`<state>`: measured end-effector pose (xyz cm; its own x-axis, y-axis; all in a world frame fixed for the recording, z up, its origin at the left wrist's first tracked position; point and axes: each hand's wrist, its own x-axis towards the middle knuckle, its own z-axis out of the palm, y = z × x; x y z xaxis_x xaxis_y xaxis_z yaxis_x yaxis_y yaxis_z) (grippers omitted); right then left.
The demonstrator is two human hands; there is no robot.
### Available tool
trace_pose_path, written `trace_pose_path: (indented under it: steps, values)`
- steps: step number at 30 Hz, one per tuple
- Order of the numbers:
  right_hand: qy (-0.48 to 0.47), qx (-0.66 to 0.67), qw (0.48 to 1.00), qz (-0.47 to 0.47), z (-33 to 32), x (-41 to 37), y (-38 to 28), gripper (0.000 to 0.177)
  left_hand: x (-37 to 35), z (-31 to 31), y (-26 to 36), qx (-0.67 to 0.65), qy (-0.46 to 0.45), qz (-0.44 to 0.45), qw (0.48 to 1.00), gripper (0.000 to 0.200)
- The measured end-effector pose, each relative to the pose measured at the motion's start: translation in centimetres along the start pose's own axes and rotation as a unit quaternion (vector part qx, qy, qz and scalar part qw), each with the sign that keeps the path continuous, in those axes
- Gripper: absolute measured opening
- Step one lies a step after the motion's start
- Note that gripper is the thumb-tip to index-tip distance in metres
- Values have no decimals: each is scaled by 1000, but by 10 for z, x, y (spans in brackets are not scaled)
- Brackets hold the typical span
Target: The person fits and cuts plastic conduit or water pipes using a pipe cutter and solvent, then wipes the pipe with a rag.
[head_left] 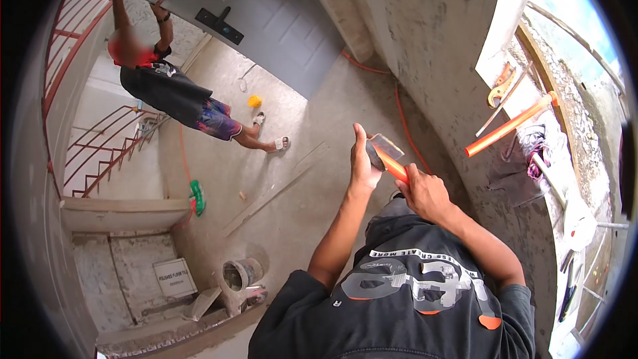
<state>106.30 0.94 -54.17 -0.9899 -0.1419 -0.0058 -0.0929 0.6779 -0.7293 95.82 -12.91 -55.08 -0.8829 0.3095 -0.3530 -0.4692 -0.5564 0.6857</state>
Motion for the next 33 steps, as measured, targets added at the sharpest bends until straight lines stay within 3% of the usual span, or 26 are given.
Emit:
trace_pose_path:
  steps: [2, 6, 11, 13, 15, 17, 20, 23, 25, 26, 27, 29, 31, 32, 33]
  values:
    - [64, -111, 991, 32, 12, -1, -3, 37, -5, 23, -2, -47, 102, 11, 994, 49]
    - [27, -82, 993, 75, 13, -3, -4, 37, 6, 22, -4, -26, 109, 28, 993, 50]
    - [-46, 170, 981, 78, -13, -3, -6, 41, 14, 22, 5, -114, 58, 1, 992, 54]
    - [-68, 186, 975, 99, -28, -2, -14, 42, 18, 17, 6, -132, 48, 3, 990, 56]
    - [-87, 203, 968, 120, -29, -2, -15, 43, 16, 27, 12, -207, 118, 5, 971, 58]
    - [-66, 189, 974, 104, -22, -2, -10, 43, 12, 18, 7, -230, 64, -11, 971, 62]
    - [-73, 192, 971, 120, -25, -3, -11, 44, 2, 17, 4, -170, 33, -46, 984, 63]
    - [-53, 187, 979, 63, -18, -5, 4, 44, -5, 14, -9, -140, -63, 13, 988, 61]
    - [-125, 292, 938, 136, -10, -6, 14, 42, 15, -17, -33, -37, -117, 26, 992, 61]
    - [-119, 329, 922, 164, -13, -5, 7, 41, -2, 15, -22, 4, -20, 30, 999, 58]
    - [-119, 365, 903, 195, -18, -6, 0, 41, 5, 16, -23, 36, -43, 67, 996, 55]
    - [-103, 329, 924, 164, -8, -3, 5, 34, 11, 10, -21, 58, -17, 42, 997, 51]
    - [5, 112, 993, 29, 11, -5, 11, 27, 11, 9, -16, -56, 4, 16, 998, 49]
    - [45, 16, 999, 24, 14, -6, 6, 20, 6, 23, -13, -40, 92, 38, 994, 48]
    - [45, 12, 999, 27, 15, -7, 3, 20, 7, 26, -9, -53, 129, 48, 989, 48]
